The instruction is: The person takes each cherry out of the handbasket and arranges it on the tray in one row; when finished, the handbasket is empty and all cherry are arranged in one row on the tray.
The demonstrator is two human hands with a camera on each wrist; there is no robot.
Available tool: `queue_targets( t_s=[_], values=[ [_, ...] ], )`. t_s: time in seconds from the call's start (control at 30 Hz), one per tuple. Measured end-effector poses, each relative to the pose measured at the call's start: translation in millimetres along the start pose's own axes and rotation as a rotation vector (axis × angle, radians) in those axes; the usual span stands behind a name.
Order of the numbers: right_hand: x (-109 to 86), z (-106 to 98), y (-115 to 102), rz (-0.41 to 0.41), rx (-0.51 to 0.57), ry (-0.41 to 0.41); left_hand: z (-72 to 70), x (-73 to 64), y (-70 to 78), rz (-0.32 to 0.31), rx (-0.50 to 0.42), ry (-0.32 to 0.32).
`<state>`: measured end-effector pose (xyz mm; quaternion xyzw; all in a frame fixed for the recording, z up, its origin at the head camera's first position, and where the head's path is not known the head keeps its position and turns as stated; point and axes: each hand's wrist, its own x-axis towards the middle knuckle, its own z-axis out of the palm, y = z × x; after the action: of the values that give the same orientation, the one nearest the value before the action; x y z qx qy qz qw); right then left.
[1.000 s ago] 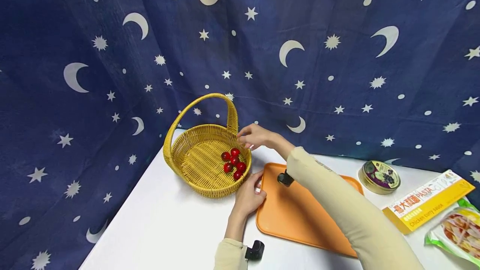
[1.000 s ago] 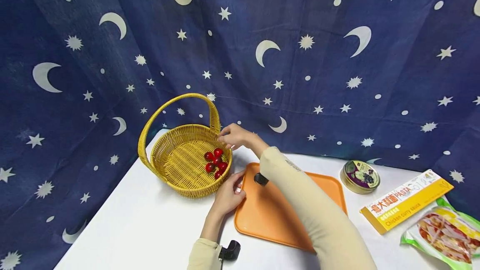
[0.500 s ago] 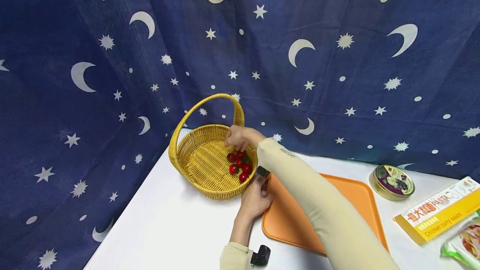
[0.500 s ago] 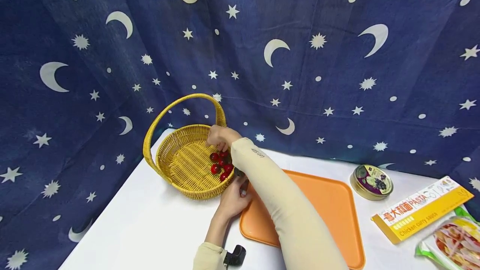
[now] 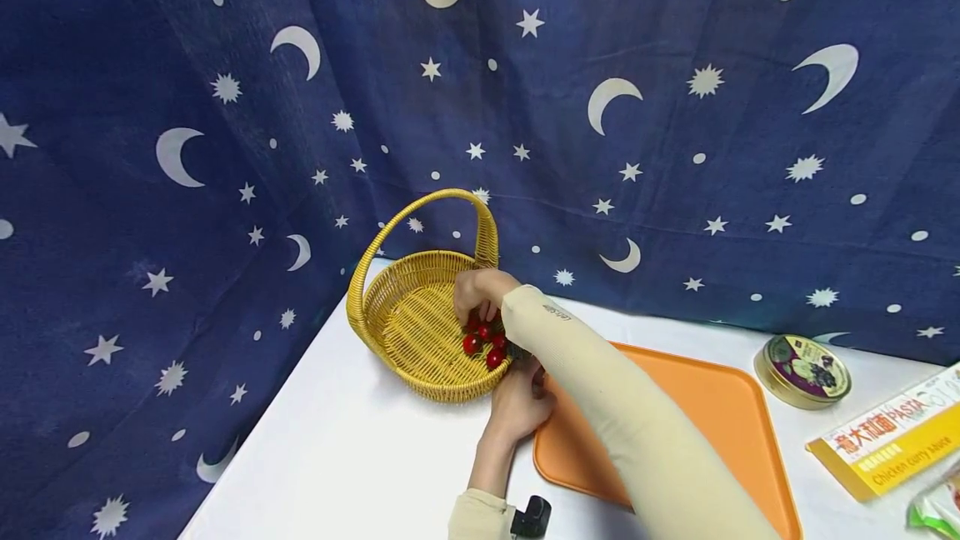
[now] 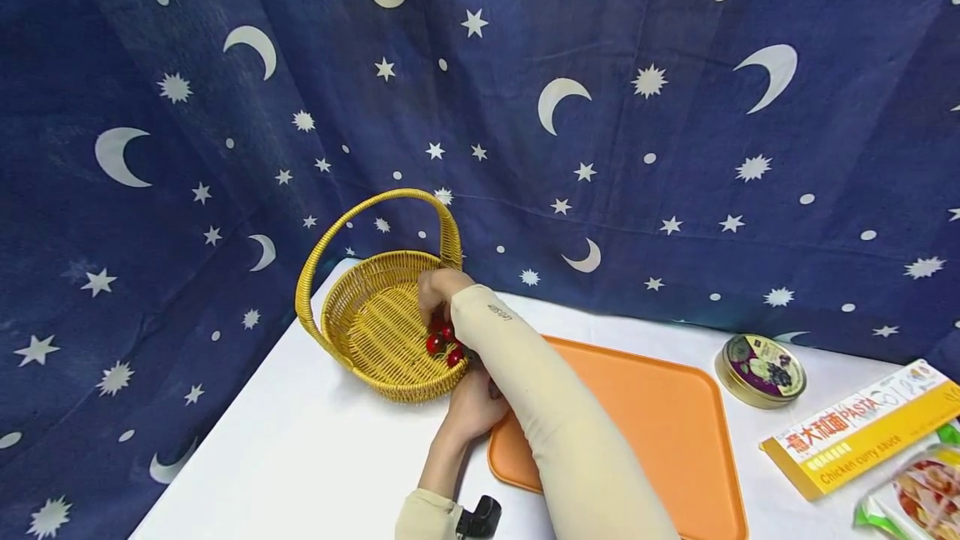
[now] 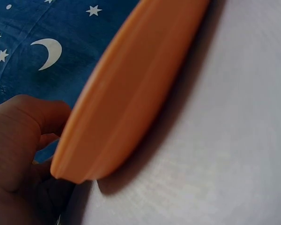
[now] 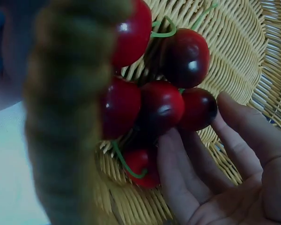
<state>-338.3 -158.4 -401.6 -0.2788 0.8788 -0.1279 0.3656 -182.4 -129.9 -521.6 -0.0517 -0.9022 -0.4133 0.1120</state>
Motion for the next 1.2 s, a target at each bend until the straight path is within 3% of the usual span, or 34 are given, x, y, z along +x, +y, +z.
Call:
queue_targets(
  t_s=[0.23,0.37,0.57,0.8,1.0,1.2],
  values=[
    [4.7,3.4,-3.2,0.013,-0.048,0.008,-1.3,-0.3,2.0,-0.011,-0.029,-0.02],
    [1.2,1.7,0.2,-0.004,-0.007,0.015,0.8,0.5,3.2,-0.005,-0.023,-0.02],
    [-14.8,-4.0,4.1,-0.118,0.111,0.028,3.4,0.9,0.3,-0.002,-0.038,-0.009],
    [-49.3,-16.1,11.6,-0.237,0.222,0.068,3.4,2.2,-3.0,0.044,-0.035,0.02],
    [-86.2,-23.8,41.5,-0.319,0.35,0.134,5.4,3.9,-3.4,0.04,-0.038,0.024],
    [-128.1,-11.2,96.8,-0.416,0.423,0.282,6.8,3.6,-0.5,0.026,-0.047,0.013]
  ],
)
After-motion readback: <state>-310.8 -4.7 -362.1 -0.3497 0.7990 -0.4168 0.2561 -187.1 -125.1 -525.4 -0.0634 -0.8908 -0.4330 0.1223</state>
